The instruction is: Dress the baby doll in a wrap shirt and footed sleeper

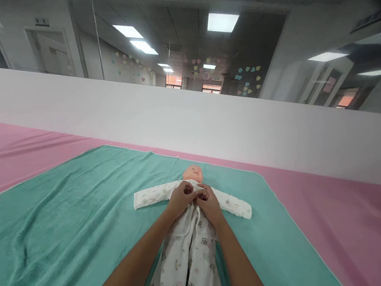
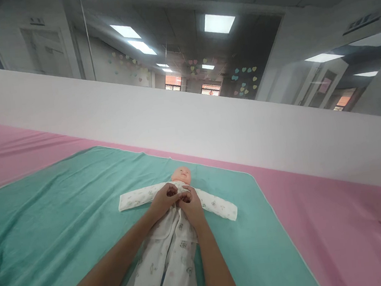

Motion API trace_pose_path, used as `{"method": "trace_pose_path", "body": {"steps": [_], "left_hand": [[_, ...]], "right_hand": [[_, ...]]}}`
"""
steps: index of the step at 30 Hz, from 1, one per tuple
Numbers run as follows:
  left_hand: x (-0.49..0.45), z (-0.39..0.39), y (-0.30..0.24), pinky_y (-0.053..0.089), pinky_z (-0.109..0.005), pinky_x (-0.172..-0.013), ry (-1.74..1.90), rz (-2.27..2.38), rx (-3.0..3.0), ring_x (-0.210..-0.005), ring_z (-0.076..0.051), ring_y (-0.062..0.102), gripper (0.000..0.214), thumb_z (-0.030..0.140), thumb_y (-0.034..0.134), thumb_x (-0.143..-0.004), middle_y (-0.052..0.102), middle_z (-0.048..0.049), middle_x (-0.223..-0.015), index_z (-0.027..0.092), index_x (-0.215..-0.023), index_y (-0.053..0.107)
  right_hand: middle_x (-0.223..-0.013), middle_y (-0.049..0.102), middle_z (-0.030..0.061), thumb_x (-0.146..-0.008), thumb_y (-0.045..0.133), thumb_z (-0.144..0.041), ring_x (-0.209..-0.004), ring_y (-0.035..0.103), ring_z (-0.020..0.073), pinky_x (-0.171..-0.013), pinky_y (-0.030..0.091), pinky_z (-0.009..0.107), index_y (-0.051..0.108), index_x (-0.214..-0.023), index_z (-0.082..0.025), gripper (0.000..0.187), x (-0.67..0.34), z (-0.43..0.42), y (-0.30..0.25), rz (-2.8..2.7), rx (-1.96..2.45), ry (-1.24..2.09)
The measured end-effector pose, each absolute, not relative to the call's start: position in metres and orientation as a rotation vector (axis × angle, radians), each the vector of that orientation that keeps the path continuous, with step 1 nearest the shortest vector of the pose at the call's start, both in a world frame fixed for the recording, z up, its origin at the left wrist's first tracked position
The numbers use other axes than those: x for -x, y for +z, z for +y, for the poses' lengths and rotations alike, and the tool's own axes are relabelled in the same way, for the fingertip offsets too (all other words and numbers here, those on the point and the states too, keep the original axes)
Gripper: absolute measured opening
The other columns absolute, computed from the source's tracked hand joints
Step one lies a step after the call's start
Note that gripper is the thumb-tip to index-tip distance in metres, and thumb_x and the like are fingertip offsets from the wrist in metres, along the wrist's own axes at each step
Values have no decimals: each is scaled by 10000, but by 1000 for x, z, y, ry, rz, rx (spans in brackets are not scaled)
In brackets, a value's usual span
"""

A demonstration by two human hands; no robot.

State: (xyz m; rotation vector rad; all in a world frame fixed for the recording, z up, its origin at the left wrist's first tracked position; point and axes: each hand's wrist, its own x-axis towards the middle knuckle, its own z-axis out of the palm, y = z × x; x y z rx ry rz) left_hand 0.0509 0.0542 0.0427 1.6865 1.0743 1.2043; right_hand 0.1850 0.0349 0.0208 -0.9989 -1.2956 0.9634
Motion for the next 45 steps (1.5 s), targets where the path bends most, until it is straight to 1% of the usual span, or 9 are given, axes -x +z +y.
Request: {"method": "trace_pose_path", "body": {"steps": [3,7,10,14,22,27,31,38,45], "left_hand": [[-52,55,42,392,-213,-529,1218,1116,-1683,-587,-109,515,143,259,570,-689,541,40,-644,183,-795,513],[-53,60,35,415,-207,-549,1252,1041,-1601,-624,-108,537,150,175,515,-661,563,34,-685,184,-811,513],[-53,63,32,414,-205,-552,1259,1005,-1571,-619,-105,534,161,171,516,-653,564,34,-683,181,-814,515],[-52,64,30,407,-210,-567,1280,996,-1556,-629,-107,534,164,166,513,-651,564,28,-689,175,-814,517],[-47,62,33,393,-214,-569,1263,953,-1483,-609,-106,534,159,180,556,-642,571,37,-669,182,-794,507],[-44,57,41,414,-223,-626,1224,909,-1509,-671,-117,552,158,220,591,-666,590,21,-710,175,-798,518],[-45,58,41,418,-240,-637,1198,1015,-1657,-688,-139,554,147,259,596,-678,604,5,-714,166,-790,577],[-45,61,39,427,-252,-676,1184,1074,-1773,-711,-150,571,127,221,572,-695,635,-6,-729,162,-786,638],[-44,59,40,437,-257,-698,1188,1057,-1838,-722,-149,576,235,197,544,-719,656,-3,-753,172,-910,679]], "right_hand": [[-745,609,-7,-664,638,-237,-588,489,128,-557,389,241,469,-1196,-188,560,-185,35,21,-1343,1012,931],[-724,586,-8,-729,616,-321,-630,514,129,-594,405,240,537,-1066,-197,368,-188,34,21,-1340,967,970],[-740,596,-2,-745,602,-368,-664,530,136,-613,416,242,587,-976,-205,282,-190,36,19,-1298,1008,968],[-764,618,4,-727,610,-405,-659,528,143,-599,417,249,629,-922,-207,278,-192,38,17,-1290,1119,882],[-692,585,-10,-744,593,-396,-626,497,139,-576,401,243,628,-812,-198,212,-193,39,15,-1317,1154,822],[-685,578,-10,-747,582,-377,-618,484,138,-573,391,239,627,-811,-193,199,-193,39,15,-1342,1154,824],[-705,592,-9,-738,578,-357,-627,489,143,-596,387,248,630,-805,-194,184,-193,39,17,-1362,1180,796],[-672,555,-25,-741,558,-309,-615,458,136,-589,362,243,621,-797,-196,141,-193,38,18,-1368,1191,784],[-723,568,-11,-778,551,-372,-639,466,138,-595,372,245,630,-847,-195,206,-195,38,16,-1351,1137,853]]}}
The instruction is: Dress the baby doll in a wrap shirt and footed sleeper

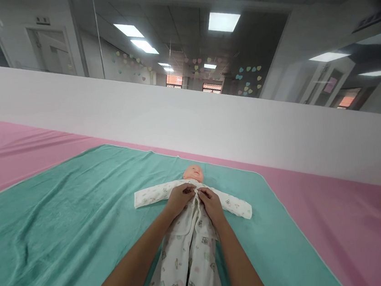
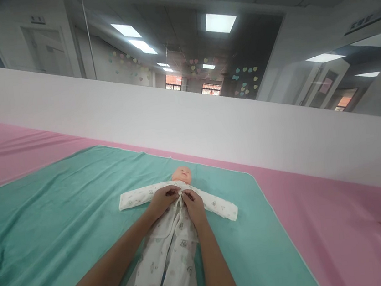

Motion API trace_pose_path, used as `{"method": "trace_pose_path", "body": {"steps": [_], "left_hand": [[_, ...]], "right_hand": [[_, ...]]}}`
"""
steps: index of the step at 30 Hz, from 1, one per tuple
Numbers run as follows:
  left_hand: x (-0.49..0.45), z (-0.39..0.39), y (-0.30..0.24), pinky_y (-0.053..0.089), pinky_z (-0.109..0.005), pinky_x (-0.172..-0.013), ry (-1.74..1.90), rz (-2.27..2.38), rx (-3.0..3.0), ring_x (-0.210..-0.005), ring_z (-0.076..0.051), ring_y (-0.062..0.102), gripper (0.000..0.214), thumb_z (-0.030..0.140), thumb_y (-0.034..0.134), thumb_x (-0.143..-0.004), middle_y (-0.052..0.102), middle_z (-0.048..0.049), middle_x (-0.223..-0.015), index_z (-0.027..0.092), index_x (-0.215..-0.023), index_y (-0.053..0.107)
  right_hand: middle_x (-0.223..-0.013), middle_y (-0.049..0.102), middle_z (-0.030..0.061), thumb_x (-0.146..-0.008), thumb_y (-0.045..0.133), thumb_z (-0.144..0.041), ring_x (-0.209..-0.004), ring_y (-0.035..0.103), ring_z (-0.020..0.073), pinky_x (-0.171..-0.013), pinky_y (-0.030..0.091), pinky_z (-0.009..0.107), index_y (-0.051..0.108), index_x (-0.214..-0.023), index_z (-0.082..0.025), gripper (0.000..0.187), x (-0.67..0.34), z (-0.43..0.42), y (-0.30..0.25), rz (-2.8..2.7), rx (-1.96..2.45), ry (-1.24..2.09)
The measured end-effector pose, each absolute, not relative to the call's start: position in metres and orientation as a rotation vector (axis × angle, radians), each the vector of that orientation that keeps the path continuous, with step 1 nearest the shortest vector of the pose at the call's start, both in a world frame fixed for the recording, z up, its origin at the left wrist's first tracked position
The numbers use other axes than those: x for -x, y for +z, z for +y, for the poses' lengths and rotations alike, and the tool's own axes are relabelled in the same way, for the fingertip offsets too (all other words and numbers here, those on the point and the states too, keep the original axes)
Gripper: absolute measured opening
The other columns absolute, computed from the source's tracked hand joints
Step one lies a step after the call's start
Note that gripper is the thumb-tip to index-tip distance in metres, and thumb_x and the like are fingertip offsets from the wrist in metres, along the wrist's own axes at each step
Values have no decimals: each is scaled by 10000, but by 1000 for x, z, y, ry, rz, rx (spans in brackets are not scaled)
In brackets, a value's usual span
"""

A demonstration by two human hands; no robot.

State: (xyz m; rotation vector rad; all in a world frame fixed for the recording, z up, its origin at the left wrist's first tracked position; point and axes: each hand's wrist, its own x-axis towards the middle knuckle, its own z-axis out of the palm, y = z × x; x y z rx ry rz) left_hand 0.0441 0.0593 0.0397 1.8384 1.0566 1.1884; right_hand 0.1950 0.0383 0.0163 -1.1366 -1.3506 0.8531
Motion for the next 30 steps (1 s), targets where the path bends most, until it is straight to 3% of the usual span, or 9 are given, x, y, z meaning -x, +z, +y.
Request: {"method": "trace_pose_path", "body": {"steps": [8,13,18,24,30], "left_hand": [[-42,61,38,441,-270,-711,1106,1021,-1935,-743,-164,584,295,141,519,-716,676,-26,-802,184,-950,693],[-41,60,40,433,-285,-777,1088,970,-1919,-861,-182,582,280,175,466,-772,669,-38,-915,195,-964,669],[-41,56,43,429,-265,-671,1069,998,-1925,-739,-167,568,172,254,488,-780,640,-27,-774,180,-835,633],[-42,58,36,420,-235,-647,1137,956,-1841,-704,-134,538,98,178,551,-698,597,1,-753,180,-795,565],[-40,61,34,425,-289,-826,1216,918,-1886,-876,-155,546,241,129,481,-730,605,-24,-902,193,-927,603]], "right_hand": [[-659,538,-21,-763,569,-349,-611,455,133,-581,368,243,597,-782,-197,156,-195,39,16,-1397,1161,819],[-644,535,-29,-739,585,-329,-585,455,128,-561,363,241,576,-768,-200,133,-193,38,17,-1358,1201,820],[-642,540,-32,-693,615,-315,-576,459,126,-563,363,243,563,-741,-194,139,-191,38,20,-1329,1215,794],[-671,529,-45,-652,587,-207,-559,441,109,-545,339,224,556,-800,-200,151,-195,42,14,-1339,1163,867],[-677,526,-34,-686,560,-241,-608,459,122,-586,359,230,559,-794,-201,115,-196,40,12,-1291,1116,911]]}}
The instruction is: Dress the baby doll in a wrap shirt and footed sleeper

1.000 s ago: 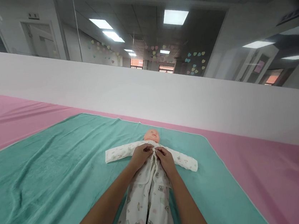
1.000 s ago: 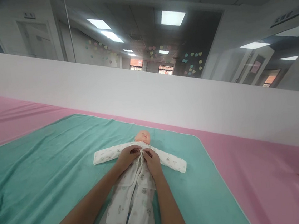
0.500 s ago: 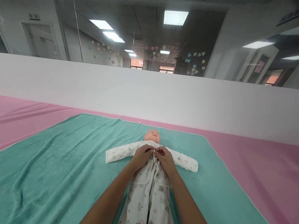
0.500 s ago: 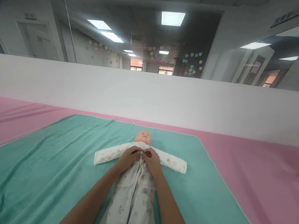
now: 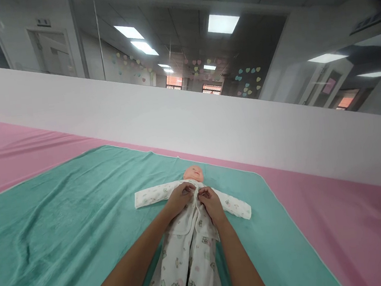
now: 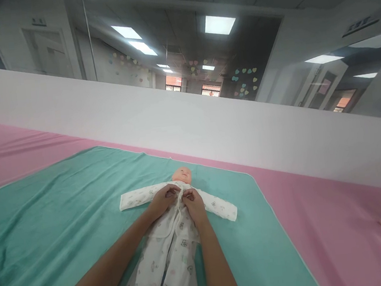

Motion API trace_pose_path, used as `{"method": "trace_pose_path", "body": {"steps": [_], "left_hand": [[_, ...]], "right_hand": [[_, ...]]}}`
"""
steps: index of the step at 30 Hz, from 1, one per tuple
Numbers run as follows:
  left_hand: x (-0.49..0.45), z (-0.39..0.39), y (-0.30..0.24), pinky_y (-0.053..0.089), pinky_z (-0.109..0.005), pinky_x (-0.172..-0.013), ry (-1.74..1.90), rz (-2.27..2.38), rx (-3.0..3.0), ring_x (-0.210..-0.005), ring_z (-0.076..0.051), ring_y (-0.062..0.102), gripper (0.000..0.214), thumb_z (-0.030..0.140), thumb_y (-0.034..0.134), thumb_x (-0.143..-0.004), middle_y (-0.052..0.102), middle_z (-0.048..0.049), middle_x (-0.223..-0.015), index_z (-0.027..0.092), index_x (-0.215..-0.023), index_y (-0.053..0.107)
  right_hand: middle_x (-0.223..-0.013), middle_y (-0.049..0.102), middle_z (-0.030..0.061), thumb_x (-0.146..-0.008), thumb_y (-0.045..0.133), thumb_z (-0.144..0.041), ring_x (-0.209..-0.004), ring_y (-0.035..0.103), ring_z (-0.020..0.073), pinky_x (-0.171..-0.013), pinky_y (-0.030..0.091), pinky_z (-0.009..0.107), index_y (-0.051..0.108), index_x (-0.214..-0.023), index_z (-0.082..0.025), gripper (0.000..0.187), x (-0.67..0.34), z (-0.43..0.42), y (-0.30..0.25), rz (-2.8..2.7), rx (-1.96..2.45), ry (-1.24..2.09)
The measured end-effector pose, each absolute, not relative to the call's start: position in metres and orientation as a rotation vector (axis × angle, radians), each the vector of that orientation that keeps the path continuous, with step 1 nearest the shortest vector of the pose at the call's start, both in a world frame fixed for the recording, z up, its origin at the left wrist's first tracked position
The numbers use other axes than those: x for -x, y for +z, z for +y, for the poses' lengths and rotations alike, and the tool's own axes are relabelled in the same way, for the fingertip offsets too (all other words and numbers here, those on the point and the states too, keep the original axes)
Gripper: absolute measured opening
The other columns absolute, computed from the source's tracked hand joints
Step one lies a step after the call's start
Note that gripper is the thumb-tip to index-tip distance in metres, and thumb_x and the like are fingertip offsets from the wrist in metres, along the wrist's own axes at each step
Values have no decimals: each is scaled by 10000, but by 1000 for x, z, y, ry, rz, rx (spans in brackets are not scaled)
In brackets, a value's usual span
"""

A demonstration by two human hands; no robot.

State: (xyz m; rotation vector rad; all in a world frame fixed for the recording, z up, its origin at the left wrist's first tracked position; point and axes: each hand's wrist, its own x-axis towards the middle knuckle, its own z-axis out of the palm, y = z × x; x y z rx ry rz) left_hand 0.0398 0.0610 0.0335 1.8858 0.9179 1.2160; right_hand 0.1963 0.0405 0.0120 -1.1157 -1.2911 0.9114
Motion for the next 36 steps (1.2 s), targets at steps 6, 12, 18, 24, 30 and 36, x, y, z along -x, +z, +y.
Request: {"method": "trace_pose_path", "body": {"steps": [6,12,18,24,30,36], "left_hand": [[-40,64,31,366,-350,-951,1244,848,-2081,-1002,-180,513,250,94,456,-751,611,-50,-1006,196,-894,634],[-38,68,26,372,-336,-947,1242,825,-2071,-1012,-171,521,214,93,470,-758,600,-59,-1029,185,-835,647],[-38,70,24,377,-340,-945,1258,813,-2086,-1016,-173,520,228,122,461,-789,599,-55,-1031,196,-899,646],[-38,54,29,391,-333,-881,1350,969,-2141,-936,-176,520,178,100,478,-754,609,-40,-931,187,-857,594],[-31,26,31,381,-310,-766,1333,1104,-2173,-782,-167,498,80,154,483,-775,578,-9,-751,191,-740,546],[-28,13,35,348,-310,-759,1098,1103,-2301,-806,-173,520,80,249,536,-775,605,-12,-800,195,-725,569]], "right_hand": [[-712,564,-12,-699,553,-280,-643,475,140,-627,378,251,609,-780,-198,128,-196,35,18,-1359,1148,864],[-628,539,-15,-709,531,-294,-591,482,148,-565,374,251,604,-806,-194,157,-197,34,17,-1350,1182,839],[-833,583,0,-726,507,-271,-651,513,139,-654,402,272,634,-775,-212,148,-199,33,18,-1435,1141,765],[-741,549,-11,-749,528,-319,-656,489,143,-639,386,267,593,-799,-205,140,-192,26,22,-1432,1162,724],[-626,450,-42,-712,623,-415,-591,399,129,-553,320,251,492,-675,-203,252,-189,2,35,-1694,1248,706],[-605,489,-42,-670,583,-238,-571,416,132,-525,289,245,520,-651,-211,71,-194,-12,37,-1839,1347,641]]}}
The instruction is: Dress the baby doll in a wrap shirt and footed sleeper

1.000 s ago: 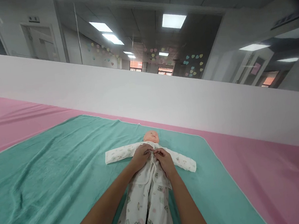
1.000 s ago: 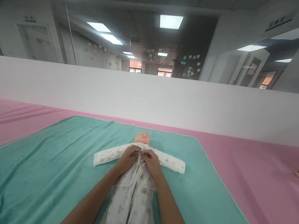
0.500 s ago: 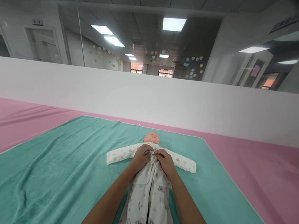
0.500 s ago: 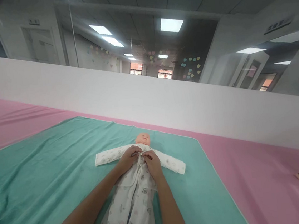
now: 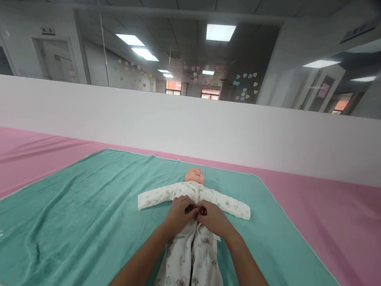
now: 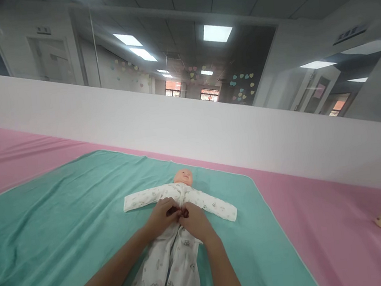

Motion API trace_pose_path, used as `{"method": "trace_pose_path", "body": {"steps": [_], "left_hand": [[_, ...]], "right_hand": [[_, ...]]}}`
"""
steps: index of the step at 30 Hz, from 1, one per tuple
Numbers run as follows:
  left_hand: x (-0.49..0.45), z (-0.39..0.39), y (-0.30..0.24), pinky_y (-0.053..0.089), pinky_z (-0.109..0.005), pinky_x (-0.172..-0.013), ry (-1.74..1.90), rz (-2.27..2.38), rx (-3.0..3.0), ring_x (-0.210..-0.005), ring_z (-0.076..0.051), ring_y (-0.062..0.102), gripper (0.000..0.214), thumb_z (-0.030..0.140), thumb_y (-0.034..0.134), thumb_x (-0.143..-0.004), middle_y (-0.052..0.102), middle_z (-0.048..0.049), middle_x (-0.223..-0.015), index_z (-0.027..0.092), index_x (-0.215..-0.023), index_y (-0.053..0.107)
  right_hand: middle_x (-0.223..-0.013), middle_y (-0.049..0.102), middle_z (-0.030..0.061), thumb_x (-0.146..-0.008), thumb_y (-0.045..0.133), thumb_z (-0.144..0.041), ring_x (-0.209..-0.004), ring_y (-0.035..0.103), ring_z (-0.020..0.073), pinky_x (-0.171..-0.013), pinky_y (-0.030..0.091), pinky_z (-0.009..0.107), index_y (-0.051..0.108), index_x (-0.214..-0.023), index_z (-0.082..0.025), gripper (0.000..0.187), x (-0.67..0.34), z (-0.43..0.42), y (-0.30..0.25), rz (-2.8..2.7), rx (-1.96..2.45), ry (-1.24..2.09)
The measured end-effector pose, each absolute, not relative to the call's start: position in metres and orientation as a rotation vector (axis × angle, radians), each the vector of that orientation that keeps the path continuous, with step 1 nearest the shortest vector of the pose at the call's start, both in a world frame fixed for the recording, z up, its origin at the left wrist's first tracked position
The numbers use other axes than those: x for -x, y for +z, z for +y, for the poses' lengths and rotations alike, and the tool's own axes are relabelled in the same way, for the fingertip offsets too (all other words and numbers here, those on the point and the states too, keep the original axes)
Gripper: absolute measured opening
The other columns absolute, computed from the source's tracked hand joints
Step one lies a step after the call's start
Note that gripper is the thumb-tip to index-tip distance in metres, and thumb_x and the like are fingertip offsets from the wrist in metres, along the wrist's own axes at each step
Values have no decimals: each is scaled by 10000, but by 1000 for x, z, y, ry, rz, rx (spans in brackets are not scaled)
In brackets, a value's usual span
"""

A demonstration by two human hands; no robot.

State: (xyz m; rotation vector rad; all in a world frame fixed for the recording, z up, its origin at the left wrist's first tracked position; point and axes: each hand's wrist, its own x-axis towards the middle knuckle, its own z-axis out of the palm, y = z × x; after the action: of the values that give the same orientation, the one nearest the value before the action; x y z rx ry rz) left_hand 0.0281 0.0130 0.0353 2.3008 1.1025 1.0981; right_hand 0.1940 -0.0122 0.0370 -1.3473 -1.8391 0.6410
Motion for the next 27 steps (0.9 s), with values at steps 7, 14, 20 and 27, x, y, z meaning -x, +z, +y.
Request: {"method": "trace_pose_path", "body": {"steps": [7,14,20,27], "left_hand": [[-30,9,42,371,-291,-695,1001,1090,-2147,-746,-173,538,141,293,524,-780,619,-10,-741,196,-720,607],[-27,4,48,419,-261,-679,1044,997,-1816,-760,-170,562,209,343,507,-771,638,-11,-762,172,-776,628],[-23,10,47,400,-243,-635,958,942,-1793,-700,-151,555,217,352,539,-753,651,-1,-732,174,-786,660],[-22,11,44,406,-249,-670,997,920,-1858,-749,-158,569,167,297,536,-755,659,0,-763,183,-800,649]], "right_hand": [[-599,466,-37,-757,567,-341,-569,397,116,-536,298,233,565,-678,-194,167,-201,-13,38,-1710,1192,922],[-604,534,-14,-651,690,-447,-560,432,116,-519,333,232,651,-727,-175,285,-199,-14,34,-1411,1075,1135],[-585,540,-25,-607,732,-394,-537,431,106,-535,328,239,655,-705,-180,248,-200,-13,34,-1325,1087,1198],[-638,523,-31,-683,679,-305,-573,434,102,-552,315,229,609,-761,-189,156,-203,-13,31,-1443,997,1216]]}}
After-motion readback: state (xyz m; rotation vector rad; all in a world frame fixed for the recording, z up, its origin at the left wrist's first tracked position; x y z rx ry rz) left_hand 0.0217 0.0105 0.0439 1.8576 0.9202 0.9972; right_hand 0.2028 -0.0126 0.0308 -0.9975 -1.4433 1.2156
